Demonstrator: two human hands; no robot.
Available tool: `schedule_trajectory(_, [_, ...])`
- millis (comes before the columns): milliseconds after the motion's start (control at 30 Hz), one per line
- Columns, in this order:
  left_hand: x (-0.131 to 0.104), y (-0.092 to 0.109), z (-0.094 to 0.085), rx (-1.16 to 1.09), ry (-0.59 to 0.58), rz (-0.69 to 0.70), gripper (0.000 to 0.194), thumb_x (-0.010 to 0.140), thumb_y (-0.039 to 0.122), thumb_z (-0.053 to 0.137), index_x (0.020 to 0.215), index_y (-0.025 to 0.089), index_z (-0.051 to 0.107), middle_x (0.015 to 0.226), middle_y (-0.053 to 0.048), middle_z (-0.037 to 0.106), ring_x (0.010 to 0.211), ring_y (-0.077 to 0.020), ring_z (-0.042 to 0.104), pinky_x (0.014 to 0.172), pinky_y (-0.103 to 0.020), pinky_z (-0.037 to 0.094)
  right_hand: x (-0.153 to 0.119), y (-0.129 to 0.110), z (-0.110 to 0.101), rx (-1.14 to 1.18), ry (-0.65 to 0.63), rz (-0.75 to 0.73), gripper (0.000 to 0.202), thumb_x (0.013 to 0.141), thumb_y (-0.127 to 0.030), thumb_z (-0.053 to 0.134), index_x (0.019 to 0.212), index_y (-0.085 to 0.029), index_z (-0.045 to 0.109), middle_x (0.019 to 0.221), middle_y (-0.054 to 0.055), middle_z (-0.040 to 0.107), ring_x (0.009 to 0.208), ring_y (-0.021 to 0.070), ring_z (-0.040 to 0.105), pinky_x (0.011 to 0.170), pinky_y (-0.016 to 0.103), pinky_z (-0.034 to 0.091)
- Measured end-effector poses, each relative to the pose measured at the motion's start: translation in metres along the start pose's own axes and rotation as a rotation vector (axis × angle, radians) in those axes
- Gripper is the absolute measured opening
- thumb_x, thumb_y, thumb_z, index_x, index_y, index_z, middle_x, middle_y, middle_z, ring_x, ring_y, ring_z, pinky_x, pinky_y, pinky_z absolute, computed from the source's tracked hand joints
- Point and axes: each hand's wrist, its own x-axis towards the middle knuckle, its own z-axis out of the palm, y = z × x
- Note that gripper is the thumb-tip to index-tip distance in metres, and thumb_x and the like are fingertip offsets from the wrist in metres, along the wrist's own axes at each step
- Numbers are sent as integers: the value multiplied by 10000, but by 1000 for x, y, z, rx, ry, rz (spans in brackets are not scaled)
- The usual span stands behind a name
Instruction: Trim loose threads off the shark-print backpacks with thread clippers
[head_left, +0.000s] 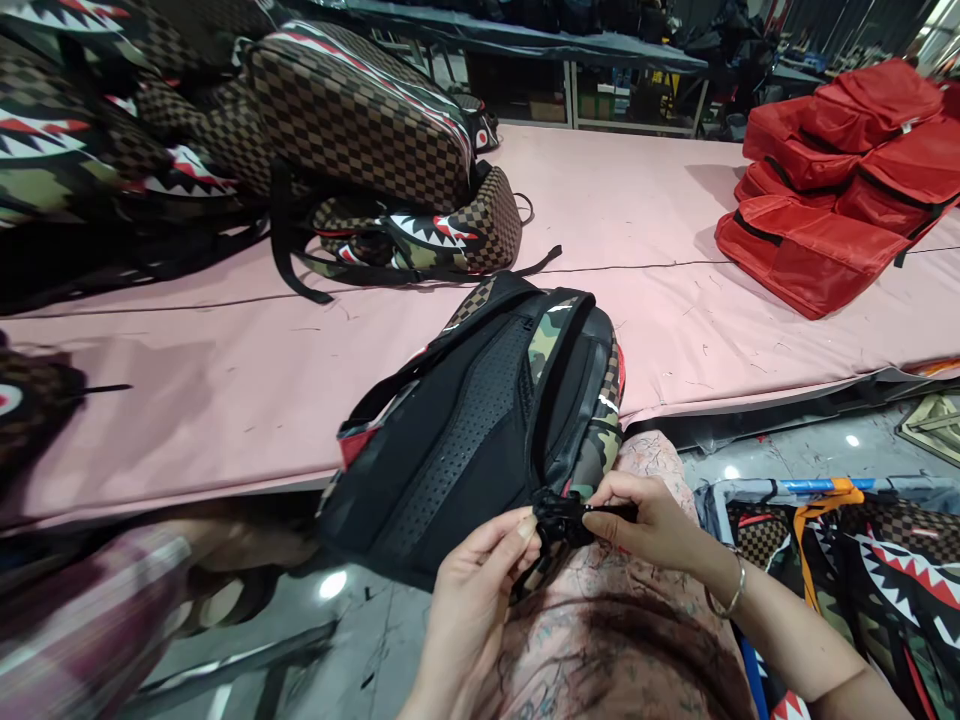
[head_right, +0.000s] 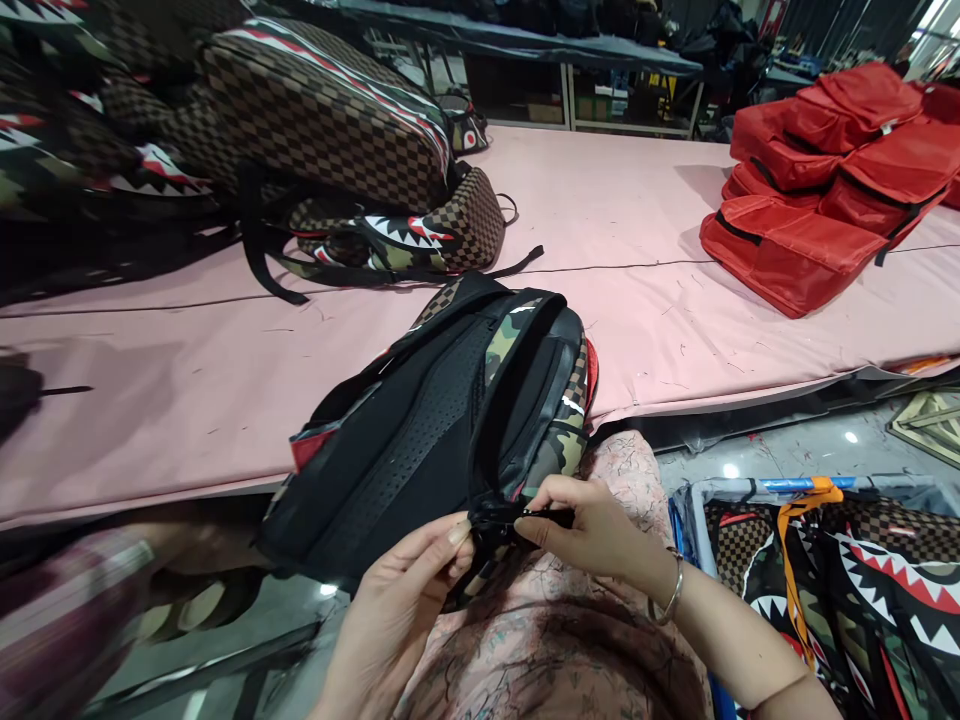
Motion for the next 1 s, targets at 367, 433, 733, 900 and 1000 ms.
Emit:
schedule_trajectory(367, [2, -4, -2, 126, 5, 57, 432, 329, 341, 847, 686, 136, 713, 585, -35, 600, 524, -79, 489, 496, -150, 405, 4, -9, -7, -197, -76, -79, 189, 855, -324, 538, 845, -140, 581, 682, -18, 524, 598, 68, 447, 554, 186, 316])
schedule_trajectory(433, [1, -3, -2, 121, 10, 42, 445, 315, 345, 848, 684, 136, 714, 580, -36, 596, 526, -78, 486, 499, -149, 405, 4, -7, -5, -226, -72, -94, 191, 858, -325, 532, 849, -142, 588, 674, -14, 524, 589, 71, 442, 547, 191, 310])
schedule_trajectory(733, [-1, 3, 0, 72, -21, 2, 492, 300, 381, 853, 688, 117, 708, 547, -23, 548, 507, -60, 455, 478, -132, 378, 6, -7, -2, -145, 7, -154, 177, 859, -283, 521, 797, -127, 577, 672, -1, 521, 600, 72, 440, 557, 186, 318])
schedule_trajectory(900, [1, 9, -5, 15, -75, -60, 486, 359, 336, 856, 756, 100, 705, 554, -8, 511, 506, -50, 427, 472, -133, 364, 20, 6, 20, 165, 117, 134, 236, 753, -311, 615, 898, -128, 581, 700, -5, 545, 608, 80, 470, 558, 183, 363])
schedule_trajectory(1000, [7, 12, -11, 34, -74, -101, 476, 366, 323, 857, 751, 97, 691, 562, -8, 512, 506, -55, 437, 479, -142, 379, 22, 19, 45, 244, 135, 196, 261, 664, -300, 678, 853, -141, 594, 710, -9, 578, 620, 88, 495, 576, 189, 381])
